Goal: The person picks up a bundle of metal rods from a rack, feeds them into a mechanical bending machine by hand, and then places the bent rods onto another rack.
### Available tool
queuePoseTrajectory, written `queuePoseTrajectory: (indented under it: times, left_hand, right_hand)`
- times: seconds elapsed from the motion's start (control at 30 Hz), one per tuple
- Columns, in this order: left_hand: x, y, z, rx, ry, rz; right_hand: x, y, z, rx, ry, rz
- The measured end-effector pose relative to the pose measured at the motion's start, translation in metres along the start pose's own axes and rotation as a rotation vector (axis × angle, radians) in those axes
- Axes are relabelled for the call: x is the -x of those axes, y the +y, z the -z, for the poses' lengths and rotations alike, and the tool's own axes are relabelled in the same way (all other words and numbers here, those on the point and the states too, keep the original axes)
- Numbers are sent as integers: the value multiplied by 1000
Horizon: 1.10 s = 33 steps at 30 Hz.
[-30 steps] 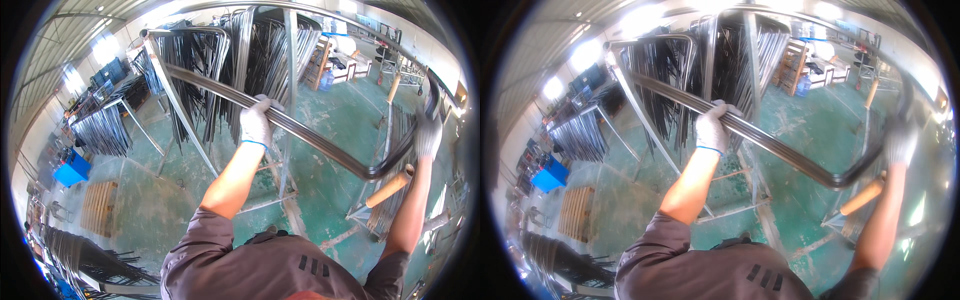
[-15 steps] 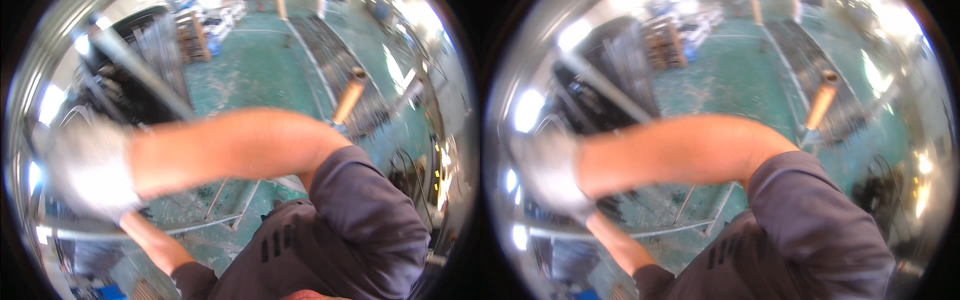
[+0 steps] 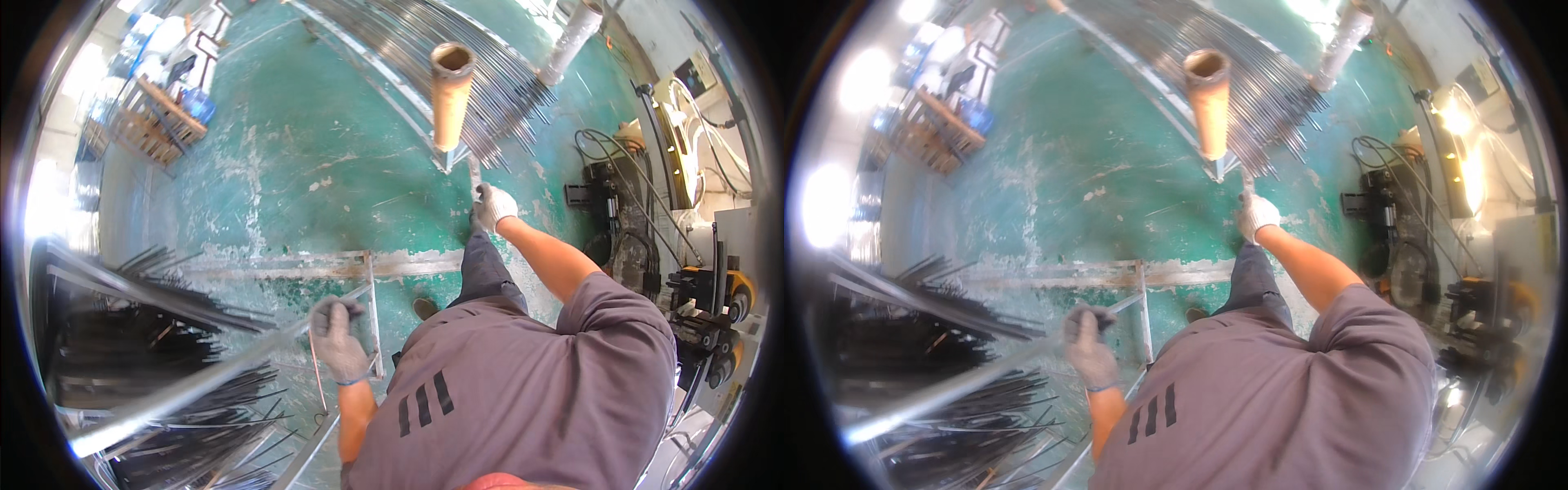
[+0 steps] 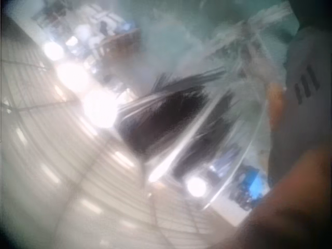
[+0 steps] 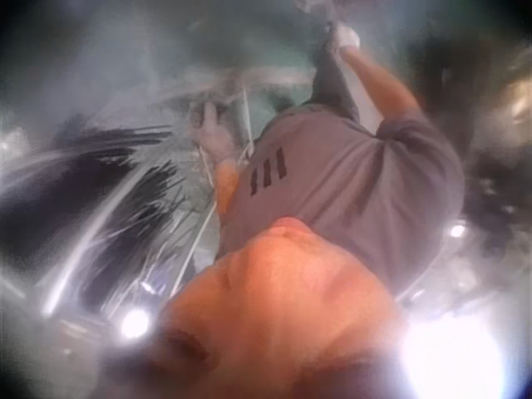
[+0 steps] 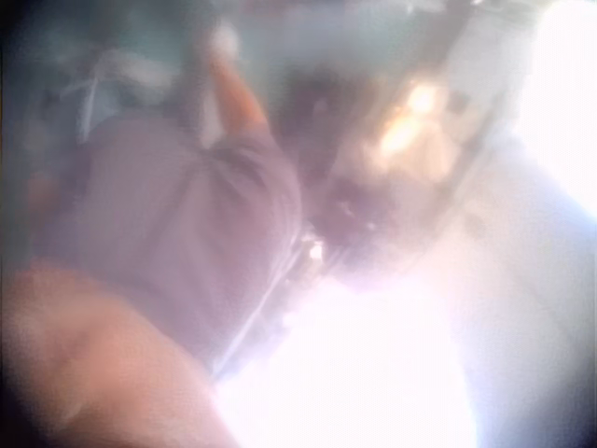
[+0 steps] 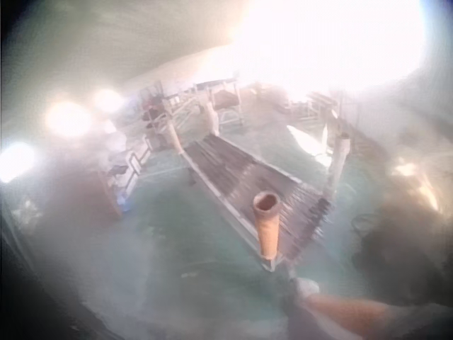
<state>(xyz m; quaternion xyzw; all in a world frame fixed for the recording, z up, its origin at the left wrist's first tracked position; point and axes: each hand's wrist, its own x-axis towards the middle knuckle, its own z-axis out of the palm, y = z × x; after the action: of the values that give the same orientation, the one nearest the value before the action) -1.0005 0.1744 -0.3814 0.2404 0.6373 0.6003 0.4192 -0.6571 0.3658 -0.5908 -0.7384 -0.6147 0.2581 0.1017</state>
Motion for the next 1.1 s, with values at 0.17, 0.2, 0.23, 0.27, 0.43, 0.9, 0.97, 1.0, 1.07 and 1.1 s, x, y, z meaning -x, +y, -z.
queuePoseTrajectory:
  times: [0.17,0.2,0.23,0.27,0.43,0.9,0.97,1.0,1.07,1.1]
  left_hand:
    - [-108,49,-162,-86,-29,-124]
    - [-121,48,-197,-100,-50,-93]
    - [-130,43,-231,-116,-70,-61]
    - [-137,38,-260,-115,-107,-46]
    - [-133,-12,-358,-248,-359,152]
    - [-145,-53,-379,-381,-163,360]
    - [-140,-62,-381,-380,-234,345]
    - [-137,-66,-381,-347,-280,333]
    - [-130,-73,-379,-351,-311,381]
    - [-127,-76,-377,-338,-342,383]
  right_hand:
    - [-133,79,-26,44,-46,-38]
    - [-157,83,-36,50,-40,-47]
    - [-182,87,-44,54,-84,-62]
    - [-205,88,-51,73,-152,-93]
    - [-267,86,-75,-58,-94,-62]
    - [-314,90,-109,194,-96,-200]
    - [-314,89,-104,34,-208,-275]
    - [-313,89,-98,-45,-253,-320]
    - [-310,90,-77,-118,-345,-306]
    - [-301,92,-61,-136,-353,-307]
